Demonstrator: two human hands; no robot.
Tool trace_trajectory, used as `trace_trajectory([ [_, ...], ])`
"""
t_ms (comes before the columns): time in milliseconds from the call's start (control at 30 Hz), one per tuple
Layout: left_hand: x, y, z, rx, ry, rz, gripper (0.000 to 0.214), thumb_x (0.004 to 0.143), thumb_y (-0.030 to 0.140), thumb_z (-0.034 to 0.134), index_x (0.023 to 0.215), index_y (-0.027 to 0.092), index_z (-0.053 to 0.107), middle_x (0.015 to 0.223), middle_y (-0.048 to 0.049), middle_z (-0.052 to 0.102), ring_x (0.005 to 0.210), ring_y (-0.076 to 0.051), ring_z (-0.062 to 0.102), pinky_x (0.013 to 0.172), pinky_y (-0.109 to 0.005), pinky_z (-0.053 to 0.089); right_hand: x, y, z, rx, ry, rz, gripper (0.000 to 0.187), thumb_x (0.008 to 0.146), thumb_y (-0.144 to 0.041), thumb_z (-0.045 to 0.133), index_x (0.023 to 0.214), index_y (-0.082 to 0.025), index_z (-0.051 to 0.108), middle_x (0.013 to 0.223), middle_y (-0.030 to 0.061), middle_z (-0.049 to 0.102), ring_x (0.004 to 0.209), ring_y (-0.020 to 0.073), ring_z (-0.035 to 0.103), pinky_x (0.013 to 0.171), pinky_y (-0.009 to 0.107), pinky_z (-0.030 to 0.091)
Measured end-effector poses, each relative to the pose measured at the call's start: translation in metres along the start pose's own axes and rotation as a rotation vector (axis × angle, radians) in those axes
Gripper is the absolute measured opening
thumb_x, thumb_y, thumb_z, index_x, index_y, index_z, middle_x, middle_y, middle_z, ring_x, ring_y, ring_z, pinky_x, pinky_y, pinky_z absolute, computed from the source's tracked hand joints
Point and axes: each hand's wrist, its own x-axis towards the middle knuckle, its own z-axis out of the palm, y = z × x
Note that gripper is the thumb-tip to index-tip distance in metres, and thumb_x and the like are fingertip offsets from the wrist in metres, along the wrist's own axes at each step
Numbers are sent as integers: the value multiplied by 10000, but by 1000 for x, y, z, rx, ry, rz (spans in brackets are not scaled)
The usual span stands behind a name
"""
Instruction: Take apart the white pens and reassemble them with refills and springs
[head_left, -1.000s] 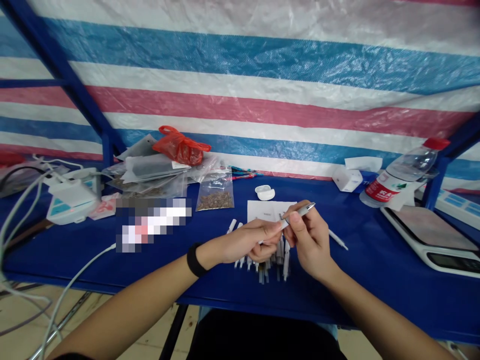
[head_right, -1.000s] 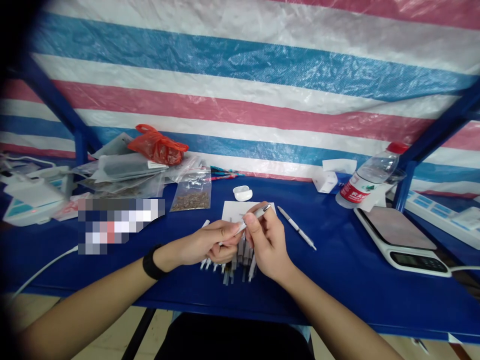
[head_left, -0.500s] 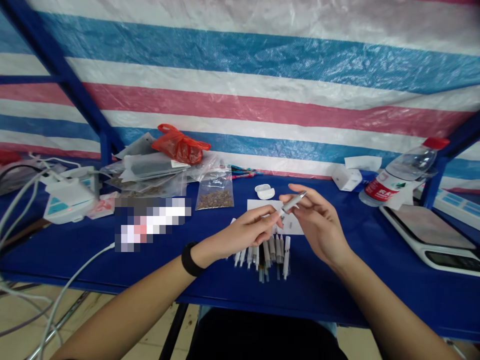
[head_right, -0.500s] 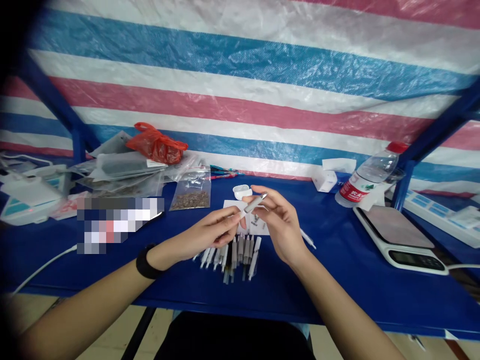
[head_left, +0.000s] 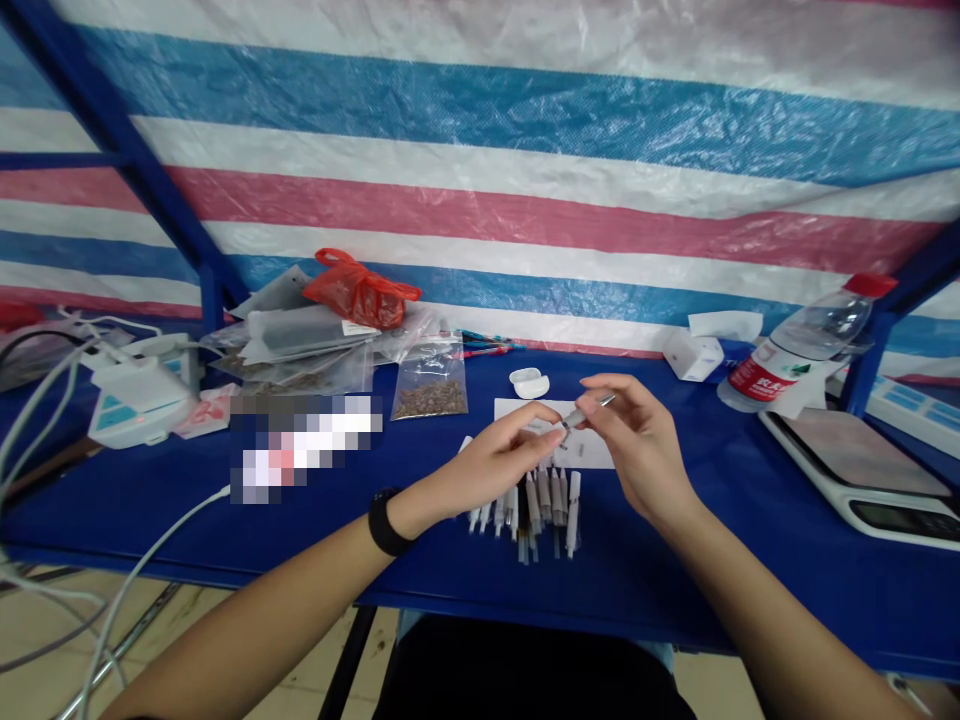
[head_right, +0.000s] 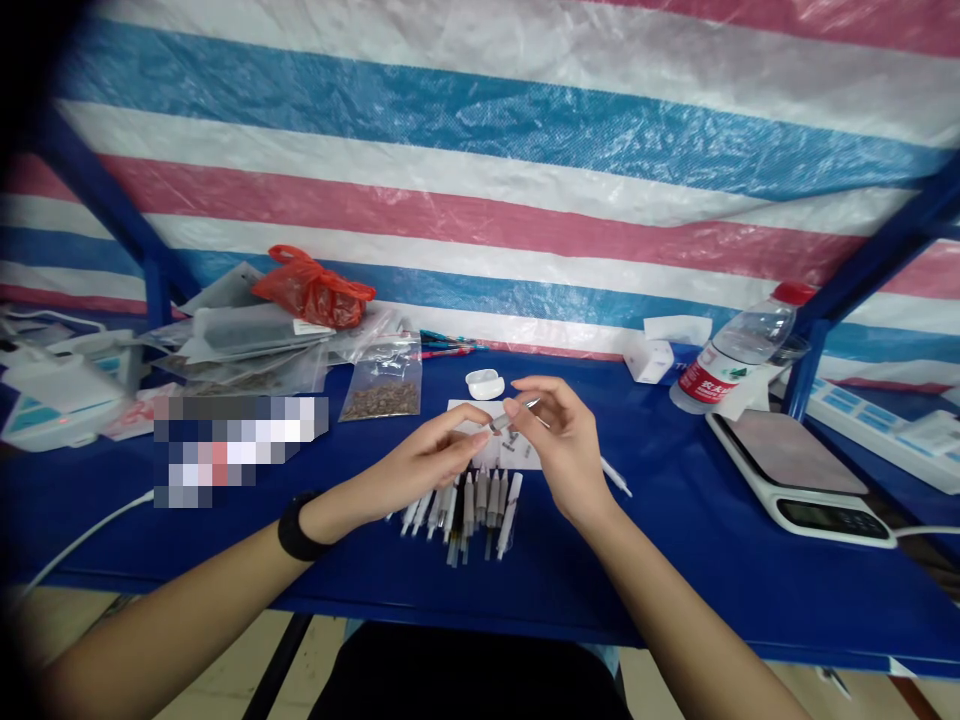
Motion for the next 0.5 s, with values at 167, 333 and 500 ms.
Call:
trace_trajectory([
  [167, 0, 0, -1, 8, -47, 30, 286, 994, 465, 484, 910, 192, 514, 595, 82, 403, 482, -69, 320, 483, -210, 282, 1, -4, -3, -26, -66, -2, 343, 744, -326, 863, 1024, -268, 675, 711, -40, 683, 636, 151, 655, 646, 302, 554],
  [333, -1, 1, 1, -62, -47, -24, 258, 975, 451, 504, 958, 195, 528, 588, 96, 344, 480, -72, 265, 470, -210, 222, 0, -9, -5, -13, -157, -6, 321, 802, -337, 793, 1096, -306, 668, 1023, 20, 750, 892, 198, 700, 747, 339, 579],
  [500, -2, 4, 3, -57, -14, -49, 265, 964, 467, 525, 995, 205, 550, 588, 101, 311, 477, -71, 229, 468, -210, 218, 1, -8, -3, -65, -97, 32, 362, 737, -375, 865, 1024, -268, 673, 683, -39, 676, 634, 167, 671, 630, 309, 555],
])
